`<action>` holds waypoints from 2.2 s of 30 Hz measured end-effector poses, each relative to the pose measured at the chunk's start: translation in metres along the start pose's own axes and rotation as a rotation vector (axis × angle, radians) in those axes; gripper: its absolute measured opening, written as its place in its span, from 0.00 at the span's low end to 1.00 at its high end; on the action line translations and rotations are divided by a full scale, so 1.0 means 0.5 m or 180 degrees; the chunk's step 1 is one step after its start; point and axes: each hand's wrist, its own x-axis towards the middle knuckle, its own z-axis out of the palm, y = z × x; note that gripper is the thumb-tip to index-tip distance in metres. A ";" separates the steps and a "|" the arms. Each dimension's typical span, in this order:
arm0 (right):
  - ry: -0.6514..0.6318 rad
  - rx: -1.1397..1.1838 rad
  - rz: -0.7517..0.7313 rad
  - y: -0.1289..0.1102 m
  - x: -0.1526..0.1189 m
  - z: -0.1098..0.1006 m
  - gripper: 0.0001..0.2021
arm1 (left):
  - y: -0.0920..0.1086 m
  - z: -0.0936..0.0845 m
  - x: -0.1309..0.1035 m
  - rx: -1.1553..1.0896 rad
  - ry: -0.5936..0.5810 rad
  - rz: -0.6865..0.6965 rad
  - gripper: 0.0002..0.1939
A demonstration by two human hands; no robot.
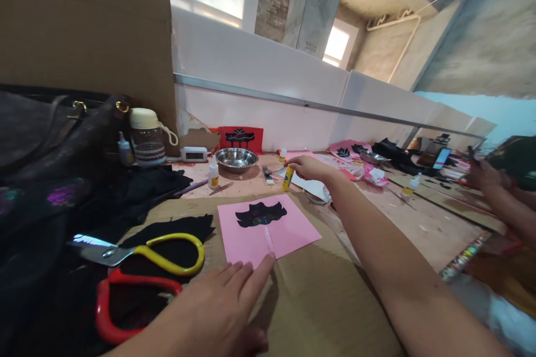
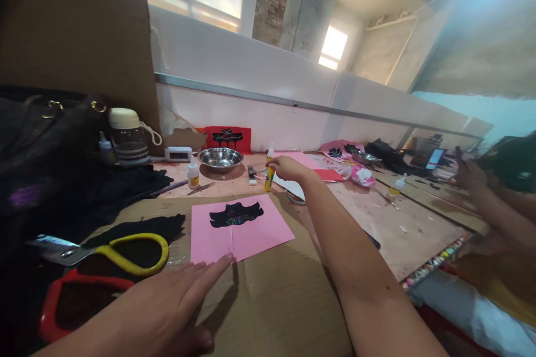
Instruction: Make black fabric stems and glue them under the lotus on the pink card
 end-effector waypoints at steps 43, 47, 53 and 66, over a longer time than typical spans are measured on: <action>0.0327 0.2950 -0.0771 -0.161 -0.291 0.194 0.04 | -0.036 0.032 0.024 -0.0502 0.0367 -0.0052 0.50; 0.0237 0.3040 -0.0808 -0.159 -0.293 0.199 0.07 | -0.046 0.047 0.025 -0.0443 0.0664 0.0156 0.60; 0.0185 0.3032 -0.0854 -0.162 -0.297 0.197 0.07 | -0.048 0.050 0.022 -0.0453 0.0692 0.0201 0.63; 0.1214 -0.0012 -0.2474 -0.097 -0.282 0.171 0.07 | -0.006 -0.036 0.025 0.0087 -0.0537 -0.0273 0.39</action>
